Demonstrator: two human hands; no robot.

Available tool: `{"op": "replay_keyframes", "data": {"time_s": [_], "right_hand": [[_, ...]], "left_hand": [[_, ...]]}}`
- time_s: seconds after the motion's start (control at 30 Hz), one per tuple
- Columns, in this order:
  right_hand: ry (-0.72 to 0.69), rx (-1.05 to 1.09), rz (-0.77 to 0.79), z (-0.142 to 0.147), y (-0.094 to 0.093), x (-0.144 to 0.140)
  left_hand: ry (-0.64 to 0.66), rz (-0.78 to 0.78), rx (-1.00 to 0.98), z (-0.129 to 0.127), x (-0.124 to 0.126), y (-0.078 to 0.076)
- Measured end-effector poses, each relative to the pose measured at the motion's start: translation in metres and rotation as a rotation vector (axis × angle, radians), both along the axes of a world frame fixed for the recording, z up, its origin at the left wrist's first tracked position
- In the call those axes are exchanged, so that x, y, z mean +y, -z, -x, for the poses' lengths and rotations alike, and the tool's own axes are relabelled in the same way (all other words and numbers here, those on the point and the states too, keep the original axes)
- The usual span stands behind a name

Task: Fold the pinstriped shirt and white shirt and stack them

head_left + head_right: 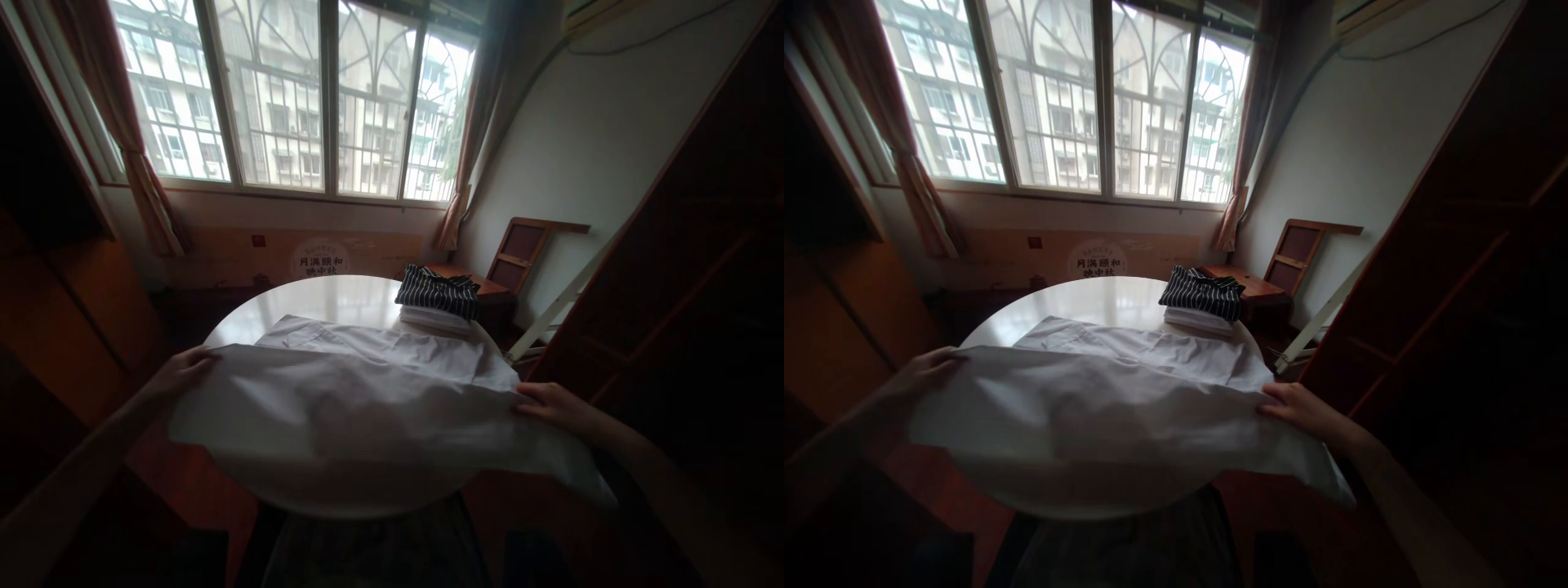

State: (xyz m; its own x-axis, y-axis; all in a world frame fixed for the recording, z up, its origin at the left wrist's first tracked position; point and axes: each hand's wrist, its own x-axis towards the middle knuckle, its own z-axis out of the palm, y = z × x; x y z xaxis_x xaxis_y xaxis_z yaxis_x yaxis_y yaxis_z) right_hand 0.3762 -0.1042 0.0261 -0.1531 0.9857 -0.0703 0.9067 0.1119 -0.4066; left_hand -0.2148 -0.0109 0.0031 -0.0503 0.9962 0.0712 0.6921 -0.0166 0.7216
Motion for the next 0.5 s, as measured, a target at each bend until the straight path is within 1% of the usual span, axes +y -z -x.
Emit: {"op": "replay_keyframes", "data": {"time_s": [0.07, 0.1, 0.13, 0.2, 0.23, 0.3, 0.4, 0.5], "right_hand": [[0.021, -0.073, 0.043, -0.005, 0.023, 0.013], [0.025, -0.077, 0.049, -0.008, 0.033, 0.018], [0.039, -0.073, 0.041, -0.011, 0.041, 0.023], [0.05, -0.048, 0.009, -0.016, 0.05, 0.029], [0.055, -0.041, -0.003, -0.017, 0.052, 0.032], [0.069, -0.041, -0.027, -0.017, 0.052, 0.036], [0.074, -0.065, -0.057, -0.009, 0.048, 0.043], [0.068, -0.096, -0.101, 0.012, 0.045, 0.053]], "left_hand": [[0.021, 0.022, 0.095, -0.016, 0.016, 0.013], [0.021, 0.027, 0.164, -0.022, 0.021, 0.02], [0.012, 0.031, 0.239, -0.027, 0.025, 0.028], [-0.04, 0.039, 0.386, -0.032, 0.028, 0.041], [-0.068, 0.04, 0.446, -0.034, 0.027, 0.046], [-0.101, 0.051, 0.528, -0.033, 0.022, 0.05], [-0.136, 0.113, 0.588, -0.026, 0.007, 0.048], [-0.182, 0.16, 0.615, -0.011, -0.004, 0.044]]}}
